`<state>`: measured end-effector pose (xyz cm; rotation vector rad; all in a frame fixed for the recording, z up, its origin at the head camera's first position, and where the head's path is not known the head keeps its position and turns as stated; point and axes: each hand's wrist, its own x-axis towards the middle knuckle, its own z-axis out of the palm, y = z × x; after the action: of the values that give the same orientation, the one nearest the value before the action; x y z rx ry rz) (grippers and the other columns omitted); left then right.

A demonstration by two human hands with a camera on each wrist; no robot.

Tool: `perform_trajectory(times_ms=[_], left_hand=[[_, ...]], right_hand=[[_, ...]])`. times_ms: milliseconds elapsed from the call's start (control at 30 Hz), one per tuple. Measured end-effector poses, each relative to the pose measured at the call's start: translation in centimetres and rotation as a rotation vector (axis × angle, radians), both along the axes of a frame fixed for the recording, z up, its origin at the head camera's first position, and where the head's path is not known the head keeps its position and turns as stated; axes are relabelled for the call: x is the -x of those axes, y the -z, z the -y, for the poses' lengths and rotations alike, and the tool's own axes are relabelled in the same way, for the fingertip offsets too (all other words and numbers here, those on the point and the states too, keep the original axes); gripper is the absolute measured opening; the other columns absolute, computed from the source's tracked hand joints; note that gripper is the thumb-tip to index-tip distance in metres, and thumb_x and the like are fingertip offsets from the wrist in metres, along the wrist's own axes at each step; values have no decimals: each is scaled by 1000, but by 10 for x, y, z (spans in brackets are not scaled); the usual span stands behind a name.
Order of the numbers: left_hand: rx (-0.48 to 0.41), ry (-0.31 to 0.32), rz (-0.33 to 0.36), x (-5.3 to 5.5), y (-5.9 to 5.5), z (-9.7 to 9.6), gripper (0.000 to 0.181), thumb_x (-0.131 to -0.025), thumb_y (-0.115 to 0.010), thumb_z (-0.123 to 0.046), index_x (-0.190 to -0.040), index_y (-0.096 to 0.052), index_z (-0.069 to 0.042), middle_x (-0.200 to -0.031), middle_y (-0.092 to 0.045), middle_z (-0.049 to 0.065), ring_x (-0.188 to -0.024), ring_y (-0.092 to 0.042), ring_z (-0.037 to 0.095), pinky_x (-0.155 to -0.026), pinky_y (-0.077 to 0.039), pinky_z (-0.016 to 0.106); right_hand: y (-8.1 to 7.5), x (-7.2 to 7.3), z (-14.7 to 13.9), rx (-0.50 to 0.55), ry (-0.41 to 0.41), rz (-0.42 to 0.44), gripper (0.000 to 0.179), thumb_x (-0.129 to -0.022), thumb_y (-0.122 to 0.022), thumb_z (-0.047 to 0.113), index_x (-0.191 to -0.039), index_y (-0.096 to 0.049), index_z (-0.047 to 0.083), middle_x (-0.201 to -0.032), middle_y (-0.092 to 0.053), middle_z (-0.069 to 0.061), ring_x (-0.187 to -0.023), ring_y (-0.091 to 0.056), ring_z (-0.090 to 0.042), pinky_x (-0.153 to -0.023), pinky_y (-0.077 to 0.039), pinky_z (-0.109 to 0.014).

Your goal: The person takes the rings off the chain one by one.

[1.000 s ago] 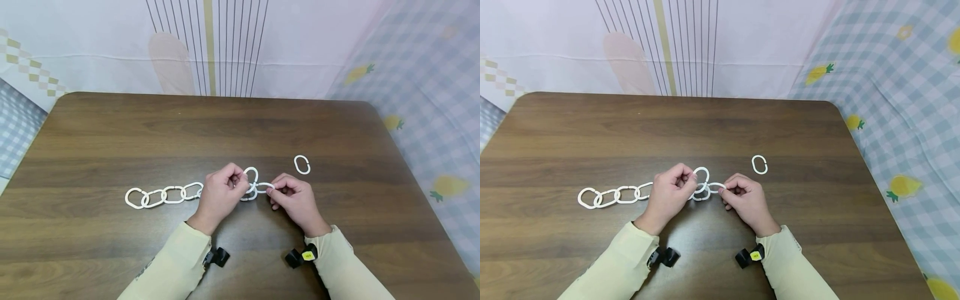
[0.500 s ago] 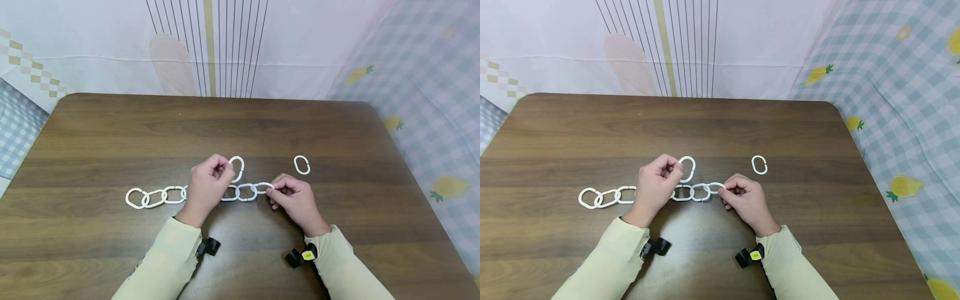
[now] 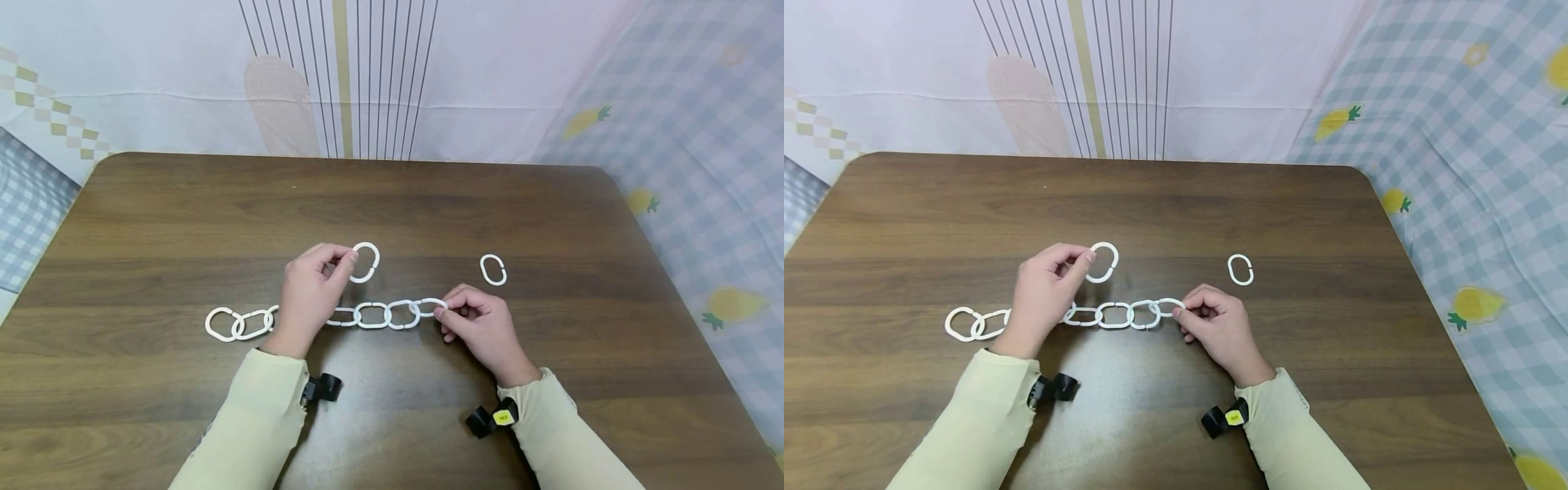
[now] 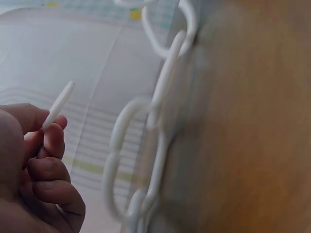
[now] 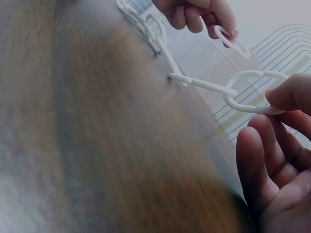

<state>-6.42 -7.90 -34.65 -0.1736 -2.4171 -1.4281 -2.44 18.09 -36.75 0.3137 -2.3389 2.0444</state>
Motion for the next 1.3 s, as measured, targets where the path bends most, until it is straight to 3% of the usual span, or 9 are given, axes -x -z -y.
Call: perform_trajectory(times_ms=[200, 400, 733, 833, 1100, 1300], left_hand=[[21, -75, 16, 6, -4, 16, 12, -93, -73, -19, -93, -80, -9, -75, -65, 3, -64, -51, 14, -61, -39, 26], [49, -143, 72, 11, -5, 34, 14, -93, -73, -21, -95, -81, -9, -77, -68, 5, -64, -52, 15, -61, -38, 24], [76, -313, 181, 14, -8, 68, 20, -93, -72, -29, -94, -81, -12, -77, -70, 7, -64, -54, 9, -59, -39, 22], [78, -344, 225, 14, -9, 80, 25, -93, -72, -34, -94, -81, -11, -73, -68, 2, -63, -52, 7, -60, -39, 22], [107, -422, 282, 14, -6, 109, 31, -91, -72, -41, -95, -81, -12, -60, -52, -24, -63, -48, 3, -62, -37, 24], [120, -457, 319, 12, -3, 124, 34, -92, -71, -42, -97, -80, -9, -57, -48, -27, -65, -47, 6, -62, -36, 24]], right_hand=[[0, 0, -1, -4, 2, 12, 9, -84, -72, -11, -80, -65, -8, -82, -62, -4, -59, -62, -12, -49, -55, -30], [0, -1, -1, -1, 5, 17, 8, -84, -73, -11, -82, -65, -8, -82, -62, -4, -59, -62, -12, -50, -55, -29], [0, 1, -2, 9, -1, 25, 8, -84, -73, -10, -83, -65, -9, -83, -62, -3, -60, -62, -12, -51, -55, -29], [0, 1, -2, 11, 0, 27, 8, -84, -73, -10, -83, -65, -9, -83, -62, -4, -60, -62, -12, -51, -55, -29], [1, 0, -4, 17, 6, 35, 8, -84, -73, -10, -83, -65, -9, -82, -62, -4, -60, -62, -12, -51, -55, -28], [-1, 0, -5, 9, 9, 37, 8, -84, -73, -10, -83, -66, -9, -82, -63, -4, -60, -62, -12, -51, -55, -29]])
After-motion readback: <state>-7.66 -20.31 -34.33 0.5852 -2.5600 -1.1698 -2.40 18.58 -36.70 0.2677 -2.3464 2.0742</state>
